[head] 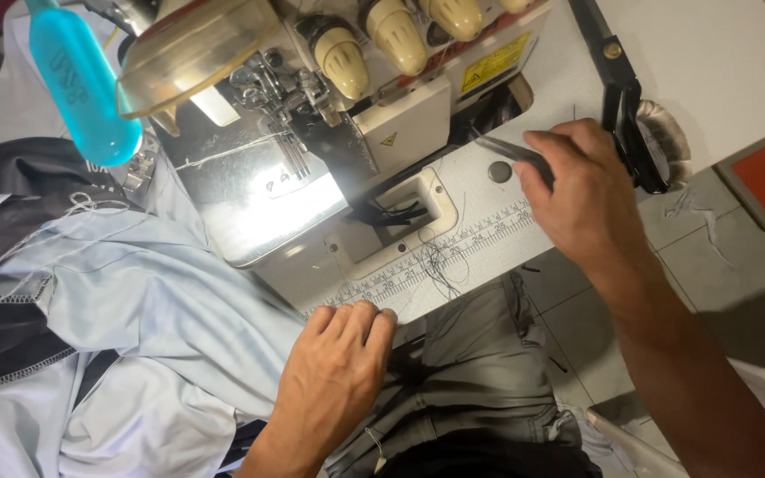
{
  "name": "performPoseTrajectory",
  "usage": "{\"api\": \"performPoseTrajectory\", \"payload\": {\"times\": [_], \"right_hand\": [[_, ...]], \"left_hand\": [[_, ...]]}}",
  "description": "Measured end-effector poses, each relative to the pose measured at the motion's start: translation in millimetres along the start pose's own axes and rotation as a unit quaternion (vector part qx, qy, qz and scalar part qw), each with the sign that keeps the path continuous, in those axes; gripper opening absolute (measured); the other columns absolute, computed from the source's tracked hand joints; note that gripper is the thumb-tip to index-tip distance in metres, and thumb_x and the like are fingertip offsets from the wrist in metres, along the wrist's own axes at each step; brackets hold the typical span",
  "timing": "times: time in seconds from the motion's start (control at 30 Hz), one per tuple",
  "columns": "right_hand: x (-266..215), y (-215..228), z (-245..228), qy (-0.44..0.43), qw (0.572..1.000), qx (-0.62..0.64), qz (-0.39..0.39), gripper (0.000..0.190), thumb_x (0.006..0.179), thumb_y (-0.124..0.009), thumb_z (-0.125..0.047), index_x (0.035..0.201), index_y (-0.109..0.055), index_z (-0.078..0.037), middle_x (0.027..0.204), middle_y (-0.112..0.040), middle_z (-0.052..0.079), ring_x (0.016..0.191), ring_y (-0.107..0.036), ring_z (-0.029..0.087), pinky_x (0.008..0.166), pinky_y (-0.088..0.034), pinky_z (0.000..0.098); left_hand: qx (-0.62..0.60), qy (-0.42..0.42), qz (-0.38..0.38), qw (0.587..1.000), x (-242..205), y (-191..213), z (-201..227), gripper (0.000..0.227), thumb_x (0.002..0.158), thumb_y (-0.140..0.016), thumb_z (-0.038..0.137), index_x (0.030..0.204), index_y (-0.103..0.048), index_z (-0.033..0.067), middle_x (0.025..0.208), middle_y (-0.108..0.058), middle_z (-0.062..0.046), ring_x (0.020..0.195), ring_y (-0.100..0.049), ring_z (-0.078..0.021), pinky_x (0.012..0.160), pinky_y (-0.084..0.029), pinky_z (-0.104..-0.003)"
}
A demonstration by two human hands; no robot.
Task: Threading an industrial overlock sewing machine using tweezers and scissors to guide the thread through needles and guides.
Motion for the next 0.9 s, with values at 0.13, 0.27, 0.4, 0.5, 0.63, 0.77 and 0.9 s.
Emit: {"api": "performPoseTrajectory", "payload": {"times": [0.13,0.27,0.4,0.5,0.63,0.77,0.9], "right_hand": [[0.9,27.7,26.3,-0.137,0.99,-0.023,-0.027,0.028,0.103,-0.076,-0.005,0.127,-0.067,0.006,0.131,-0.051,0.031,0.105,-0.059,0.04,0.072,-0.062,0.0454],[-0.4,32.4,63.0,-0.329,0.935,-0.04,-0.129,0.026,0.1,-0.071,-0.015,0.124,-0.061,-0.01,0.133,-0.05,0.026,0.106,-0.061,0.05,0.082,-0.053,0.0597],[10.9,45.3,69.2,-0.31,0.93,-0.096,-0.174,0.027,0.101,-0.077,-0.024,0.119,-0.07,-0.006,0.129,-0.059,0.028,0.101,-0.064,0.043,0.082,-0.054,0.0569],[6.5,63.7,76.8,-0.417,0.875,-0.048,-0.242,0.031,0.101,-0.072,-0.028,0.129,-0.067,-0.015,0.123,-0.073,0.014,0.092,-0.072,0.033,0.069,-0.056,0.0517],[-66.0,62.7,107.0,-0.365,0.886,0.258,-0.12,0.053,0.106,-0.031,0.008,0.159,-0.034,0.003,0.093,-0.06,0.036,0.062,-0.049,0.035,0.048,-0.039,0.0427],[-171.5,57.8,55.6,-0.566,0.699,0.413,-0.147,0.046,0.124,-0.032,-0.048,0.119,-0.055,-0.008,0.079,-0.055,0.018,0.054,-0.047,0.028,0.032,-0.023,0.0329],[-362.3,-12.8,-7.5,-0.599,0.369,0.689,-0.172,0.082,0.098,-0.052,-0.074,0.087,-0.057,0.007,0.056,-0.036,0.005,0.036,-0.023,0.009,0.03,-0.005,0.0294]], "left_hand": [[-0.027,-0.005,0.034,0.999,-2.8,7.2,-0.3,0.015,0.1,-0.044,0.005,0.102,-0.059,0.0042,0.084,-0.051,-0.009,0.07,-0.049,-0.0258,0.068,-0.039,-0.038],[-0.055,-0.005,0.069,0.996,1.3,17.9,-1.5,0.017,0.104,-0.042,0.006,0.1,-0.058,0.003,0.084,-0.051,-0.011,0.07,-0.049,-0.0265,0.069,-0.04,-0.038],[-0.075,-0.007,0.094,0.993,9.9,28.6,-0.3,0.011,0.105,-0.049,0.004,0.099,-0.058,0.0029,0.082,-0.05,-0.01,0.068,-0.048,-0.0246,0.067,-0.039,-0.037],[-0.077,0.009,0.138,0.987,15.1,40.7,-4.7,0.011,0.104,-0.049,0.0,0.098,-0.057,0.0032,0.085,-0.053,-0.01,0.07,-0.05,-0.0241,0.067,-0.039,-0.037],[-0.079,0.048,0.197,0.976,22.7,47.5,-16.1,0.013,0.103,-0.054,-0.001,0.091,-0.056,0.0043,0.08,-0.048,-0.007,0.064,-0.043,-0.0223,0.064,-0.038,-0.035],[-0.096,0.085,0.217,0.968,32.0,45.7,-25.2,0.012,0.103,-0.062,0.002,0.092,-0.057,0.0045,0.079,-0.049,-0.008,0.062,-0.043,-0.0249,0.064,-0.037,-0.037],[-0.105,0.101,0.225,0.963,38.7,47.8,-26.5,0.01,0.103,-0.061,0.001,0.094,-0.058,0.0041,0.083,-0.056,-0.007,0.067,-0.047,-0.0238,0.064,-0.037,-0.037]]}}
Point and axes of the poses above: each hand's wrist, its own x-axis towards the middle knuckle, its own y-axis out of the back of the hand, z = x × y, the point moved 6 cm from there along x, towards the middle knuckle
